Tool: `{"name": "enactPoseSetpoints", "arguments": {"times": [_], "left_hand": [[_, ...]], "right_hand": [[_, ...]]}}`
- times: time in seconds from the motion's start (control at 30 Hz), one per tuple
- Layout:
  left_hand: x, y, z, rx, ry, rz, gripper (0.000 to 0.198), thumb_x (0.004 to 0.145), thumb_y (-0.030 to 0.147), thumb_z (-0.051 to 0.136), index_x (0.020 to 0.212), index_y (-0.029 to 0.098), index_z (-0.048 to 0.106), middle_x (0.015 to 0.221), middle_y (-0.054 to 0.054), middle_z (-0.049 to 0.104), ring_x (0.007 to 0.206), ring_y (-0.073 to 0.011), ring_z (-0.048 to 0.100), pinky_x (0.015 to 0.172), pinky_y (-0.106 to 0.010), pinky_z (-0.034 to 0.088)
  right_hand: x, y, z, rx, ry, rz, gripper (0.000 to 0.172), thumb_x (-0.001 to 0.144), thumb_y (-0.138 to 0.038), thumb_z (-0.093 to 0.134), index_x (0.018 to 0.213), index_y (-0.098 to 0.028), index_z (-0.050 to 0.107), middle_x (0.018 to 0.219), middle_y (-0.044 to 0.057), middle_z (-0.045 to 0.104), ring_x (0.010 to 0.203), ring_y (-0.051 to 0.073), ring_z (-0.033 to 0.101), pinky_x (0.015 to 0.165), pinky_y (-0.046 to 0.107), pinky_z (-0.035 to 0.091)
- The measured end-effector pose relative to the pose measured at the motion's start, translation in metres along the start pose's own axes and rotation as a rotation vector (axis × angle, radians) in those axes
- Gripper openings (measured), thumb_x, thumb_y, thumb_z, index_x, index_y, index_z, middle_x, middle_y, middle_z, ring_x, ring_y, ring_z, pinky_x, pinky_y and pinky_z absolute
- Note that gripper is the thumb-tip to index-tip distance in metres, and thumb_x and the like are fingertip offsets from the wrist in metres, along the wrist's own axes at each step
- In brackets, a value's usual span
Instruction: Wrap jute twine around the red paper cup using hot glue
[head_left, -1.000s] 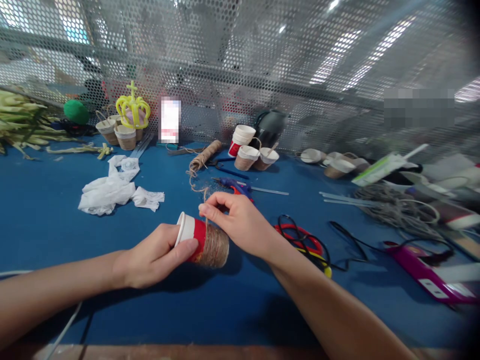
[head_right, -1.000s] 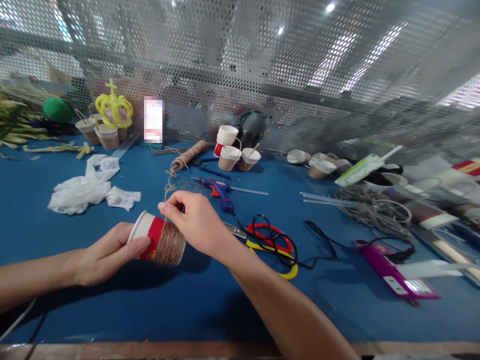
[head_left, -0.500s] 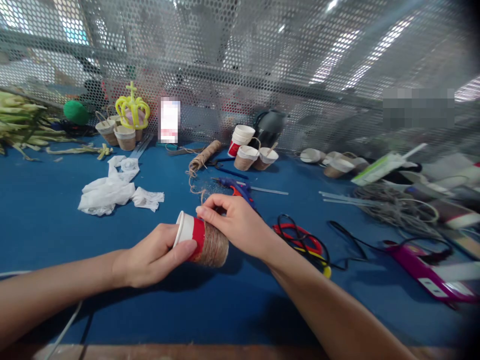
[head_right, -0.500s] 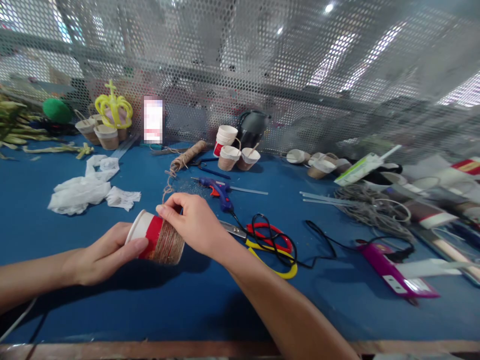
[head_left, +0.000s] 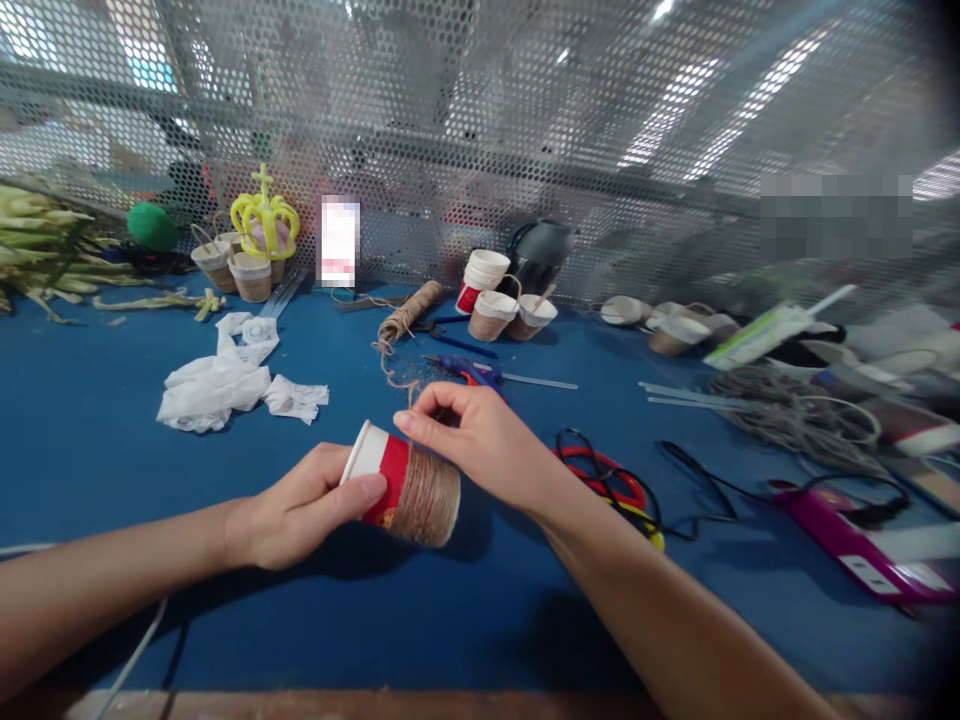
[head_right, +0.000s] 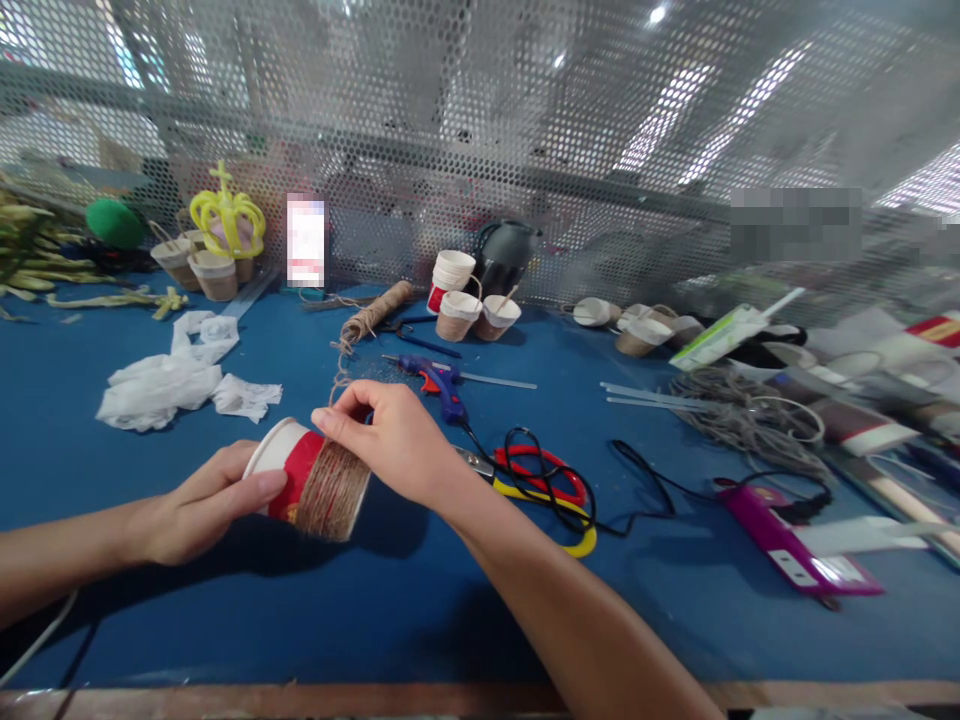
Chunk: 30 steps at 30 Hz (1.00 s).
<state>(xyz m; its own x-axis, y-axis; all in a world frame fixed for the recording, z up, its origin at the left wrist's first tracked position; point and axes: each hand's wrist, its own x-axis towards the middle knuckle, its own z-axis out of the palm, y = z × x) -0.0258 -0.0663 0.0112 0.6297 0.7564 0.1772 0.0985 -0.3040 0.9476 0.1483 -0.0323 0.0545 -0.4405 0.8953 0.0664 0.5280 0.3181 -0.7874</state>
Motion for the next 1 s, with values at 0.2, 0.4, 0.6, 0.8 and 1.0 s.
{"name": "enactPoseSetpoints", "arguments": {"times": [0.2, 0.4, 0.6, 0.8, 1.0], "left_hand": [[0.0, 0.001, -0.001, -0.029, 0.004, 0.032, 0.03, 0.084, 0.027, 0.033, 0.057, 0.015, 0.039, 0.055, 0.004, 0.035, 0.05, -0.0072, 0.027, 0.048, -0.021, 0.027], [0.002, -0.005, 0.003, -0.351, 0.106, -0.148, 0.028, 0.08, 0.035, 0.043, 0.066, 0.013, 0.051, 0.059, 0.003, 0.045, 0.053, -0.0072, 0.034, 0.05, -0.019, 0.031], [0.021, -0.008, 0.0, -0.789, 0.451, -0.351, 0.022, 0.076, 0.03, 0.05, 0.079, 0.012, 0.061, 0.064, 0.0, 0.059, 0.054, -0.0081, 0.048, 0.052, -0.018, 0.037], [0.025, -0.007, -0.007, -0.889, 0.432, -0.475, 0.024, 0.074, 0.029, 0.051, 0.086, 0.01, 0.062, 0.072, -0.005, 0.065, 0.061, -0.0126, 0.056, 0.06, -0.023, 0.041], [0.022, -0.007, -0.015, -0.645, 0.25, -0.264, 0.036, 0.06, 0.012, 0.067, 0.094, 0.013, 0.058, 0.082, -0.003, 0.065, 0.072, -0.0114, 0.056, 0.07, -0.022, 0.04]], "right_hand": [[0.0, 0.0, 0.0, 0.017, -0.037, 0.031, 0.022, 0.074, -0.033, 0.052, 0.062, -0.015, 0.05, 0.058, -0.004, 0.046, 0.052, 0.007, 0.039, 0.05, 0.021, 0.032], [0.007, 0.01, 0.001, -0.029, -0.022, 0.065, 0.026, 0.076, -0.037, 0.05, 0.063, -0.015, 0.051, 0.056, -0.004, 0.046, 0.051, 0.007, 0.039, 0.05, 0.022, 0.032], [0.015, 0.02, -0.003, 0.072, 0.015, 0.134, 0.035, 0.083, -0.042, 0.035, 0.082, -0.012, 0.054, 0.075, 0.006, 0.059, 0.064, 0.012, 0.052, 0.06, 0.027, 0.042], [0.011, 0.02, -0.004, 0.135, -0.217, 0.081, 0.043, 0.07, -0.039, 0.06, 0.103, -0.014, 0.047, 0.098, 0.009, 0.058, 0.086, 0.017, 0.056, 0.073, 0.032, 0.045], [0.015, 0.023, -0.006, 0.197, -0.158, 0.17, 0.039, 0.071, -0.046, 0.055, 0.093, -0.014, 0.048, 0.084, 0.006, 0.058, 0.068, 0.013, 0.057, 0.063, 0.03, 0.048]]}}
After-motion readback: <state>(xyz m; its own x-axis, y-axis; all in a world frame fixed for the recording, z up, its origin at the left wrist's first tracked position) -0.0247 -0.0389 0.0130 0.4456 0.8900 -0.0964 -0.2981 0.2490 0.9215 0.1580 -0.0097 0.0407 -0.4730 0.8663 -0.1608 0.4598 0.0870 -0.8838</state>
